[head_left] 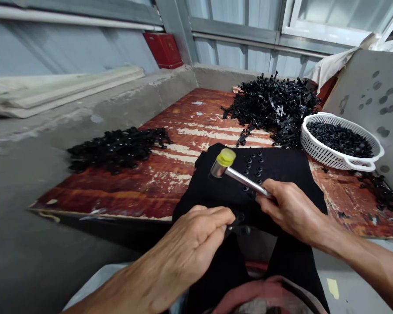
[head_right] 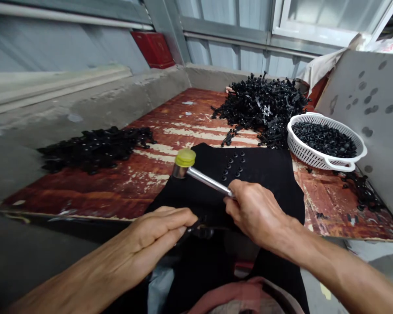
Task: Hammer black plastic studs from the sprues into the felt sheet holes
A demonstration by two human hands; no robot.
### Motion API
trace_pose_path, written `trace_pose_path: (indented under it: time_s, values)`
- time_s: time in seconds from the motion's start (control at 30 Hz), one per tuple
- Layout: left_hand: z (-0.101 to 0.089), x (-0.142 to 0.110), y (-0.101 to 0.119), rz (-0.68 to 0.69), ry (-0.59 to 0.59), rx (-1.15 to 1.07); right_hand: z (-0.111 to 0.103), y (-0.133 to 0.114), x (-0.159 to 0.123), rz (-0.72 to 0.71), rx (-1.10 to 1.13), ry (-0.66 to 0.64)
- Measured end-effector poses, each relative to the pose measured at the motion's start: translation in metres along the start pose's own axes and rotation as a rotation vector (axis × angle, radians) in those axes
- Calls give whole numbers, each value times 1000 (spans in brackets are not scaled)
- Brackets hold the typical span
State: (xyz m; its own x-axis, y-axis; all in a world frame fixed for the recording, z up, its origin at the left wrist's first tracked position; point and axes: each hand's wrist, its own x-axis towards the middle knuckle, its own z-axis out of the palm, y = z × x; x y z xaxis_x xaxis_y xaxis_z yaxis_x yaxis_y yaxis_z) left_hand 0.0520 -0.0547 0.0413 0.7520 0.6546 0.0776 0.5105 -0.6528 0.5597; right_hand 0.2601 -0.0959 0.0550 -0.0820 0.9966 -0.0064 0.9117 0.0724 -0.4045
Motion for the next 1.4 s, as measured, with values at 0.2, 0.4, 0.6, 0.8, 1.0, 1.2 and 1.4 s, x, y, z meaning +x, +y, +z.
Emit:
trace_pose_path:
  time_s: [0.2, 0.4, 0.6, 0.8, 1.0, 1.2, 1.4]
  values:
    - [14, -18, -15, 117, 169, 86, 2, -4, 33, -97, -251, -70]
    - [13, -29, -22, 115, 196, 68, 9, -12, 36, -123, -395, -143]
    - [2, -33, -20, 15, 165, -48, 13, -15, 33, -89, -416, -125]
    - [11, -25, -22, -121, 104, -128, 19, -15, 43, -95, -300, -105]
    - [0, -8, -21, -144, -60, -113, 20, -6, 39, -65, -143, -74]
    - [-5, 8, -24, -87, -98, -166, 7, -7, 21, -9, 227, -80]
    - [1, 16, -14, 7, 4, -79, 0, -16, 12, -23, 627, -189]
